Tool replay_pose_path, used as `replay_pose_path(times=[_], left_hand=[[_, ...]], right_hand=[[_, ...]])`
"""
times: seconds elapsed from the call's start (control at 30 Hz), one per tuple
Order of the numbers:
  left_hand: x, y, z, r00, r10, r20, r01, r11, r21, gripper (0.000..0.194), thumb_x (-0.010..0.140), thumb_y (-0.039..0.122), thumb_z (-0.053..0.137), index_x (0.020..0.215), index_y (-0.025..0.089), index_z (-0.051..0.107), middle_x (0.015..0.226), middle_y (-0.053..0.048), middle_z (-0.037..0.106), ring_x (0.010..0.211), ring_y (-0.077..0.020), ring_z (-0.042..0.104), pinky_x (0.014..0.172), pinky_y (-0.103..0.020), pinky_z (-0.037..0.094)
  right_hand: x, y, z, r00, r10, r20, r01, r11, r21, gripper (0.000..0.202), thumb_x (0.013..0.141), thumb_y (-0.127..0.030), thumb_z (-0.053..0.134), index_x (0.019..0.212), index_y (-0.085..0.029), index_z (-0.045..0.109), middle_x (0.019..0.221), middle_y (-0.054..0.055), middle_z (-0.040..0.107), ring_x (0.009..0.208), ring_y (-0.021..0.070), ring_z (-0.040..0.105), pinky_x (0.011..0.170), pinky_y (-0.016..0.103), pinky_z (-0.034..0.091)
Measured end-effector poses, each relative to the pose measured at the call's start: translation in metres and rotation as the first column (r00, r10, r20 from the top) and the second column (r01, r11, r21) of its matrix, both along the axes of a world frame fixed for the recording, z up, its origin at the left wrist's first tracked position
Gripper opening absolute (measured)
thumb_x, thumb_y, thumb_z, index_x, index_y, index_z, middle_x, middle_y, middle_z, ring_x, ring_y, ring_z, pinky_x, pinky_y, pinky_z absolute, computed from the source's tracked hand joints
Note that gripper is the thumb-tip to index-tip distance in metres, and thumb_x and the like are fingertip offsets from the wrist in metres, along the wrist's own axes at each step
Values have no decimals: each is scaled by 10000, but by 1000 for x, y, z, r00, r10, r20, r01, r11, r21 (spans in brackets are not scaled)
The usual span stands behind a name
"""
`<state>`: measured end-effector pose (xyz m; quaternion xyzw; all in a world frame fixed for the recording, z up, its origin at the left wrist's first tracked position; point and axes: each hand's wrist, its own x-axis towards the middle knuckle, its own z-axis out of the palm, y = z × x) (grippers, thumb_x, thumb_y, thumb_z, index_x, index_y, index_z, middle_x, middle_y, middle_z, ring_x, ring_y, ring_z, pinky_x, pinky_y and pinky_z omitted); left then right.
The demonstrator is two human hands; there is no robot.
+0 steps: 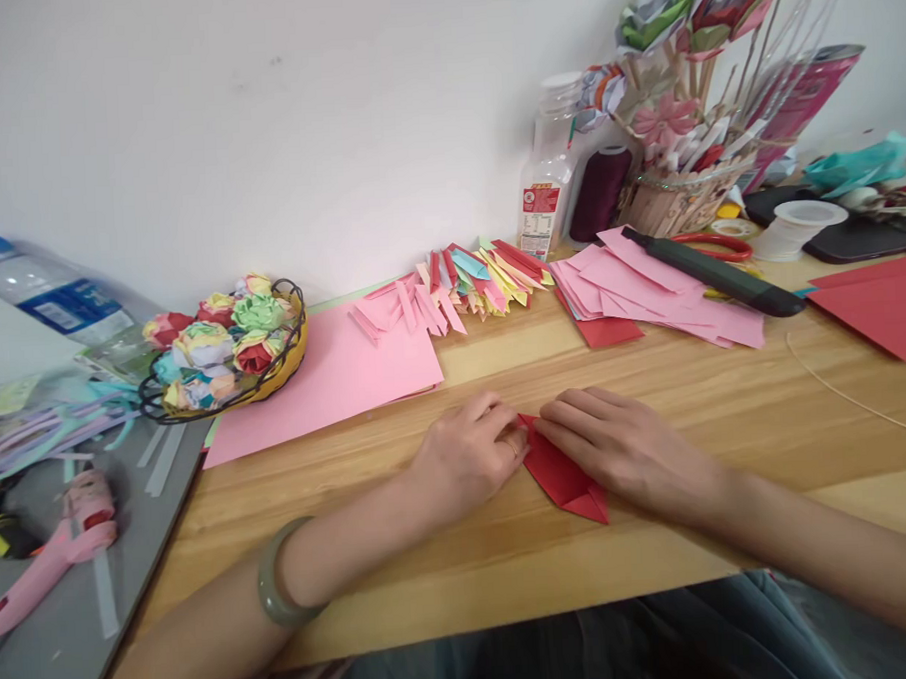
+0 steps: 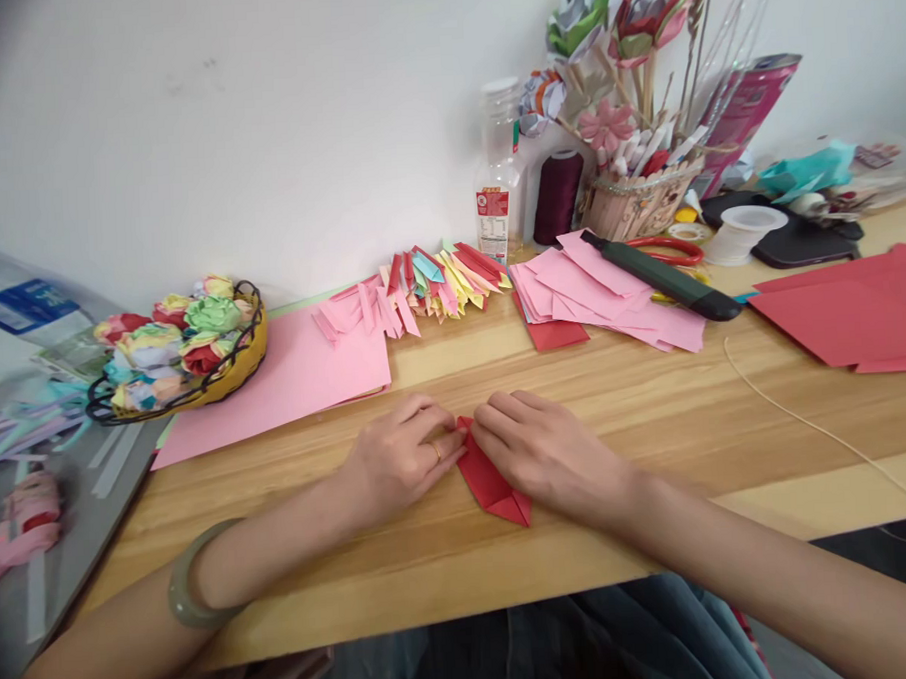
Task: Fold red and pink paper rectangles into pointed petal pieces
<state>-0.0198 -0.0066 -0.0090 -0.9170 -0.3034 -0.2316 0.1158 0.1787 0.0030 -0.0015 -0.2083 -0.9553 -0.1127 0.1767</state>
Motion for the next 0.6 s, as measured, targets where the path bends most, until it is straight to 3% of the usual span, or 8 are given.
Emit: replay_pose_path(times=[0.23,0.33,0.43,0.6], left_hand=[[-2,0,3,1000,-29,9,30,995,-90,296,906,212,442,720,118,651,846,-94,624,817,-191,543,665,-301,520],[-3,2,-1,997,-65,42,67,996,-56,272,908,188,444,761,114,662,980,-93,649,921,-204,559,773,-331,526],[-4,4,-6,992,-111,54,111,994,11,245,913,171,446,840,117,673,935,-55,688,958,-209,580,829,-353,519],[-5,8,-7,991,-131,14,130,990,46,260,912,184,457,809,131,690,904,-31,708,964,-218,597,849,-362,506]], right_hand=[[1,0,0,999,31,22,-31,1000,-2,346,930,-97,287,862,-98,627,811,108,595,735,199,497,626,340,456],[1,1,0,999,38,9,-38,999,-12,347,928,-94,289,845,-91,626,828,119,599,754,207,500,637,346,465],[0,1,0,999,44,4,-44,999,-25,338,925,-97,298,846,-79,625,817,120,600,742,213,499,630,344,467],[1,-1,0,999,-24,25,24,999,-21,325,909,-80,295,944,-53,617,803,117,593,730,215,514,642,341,475]])
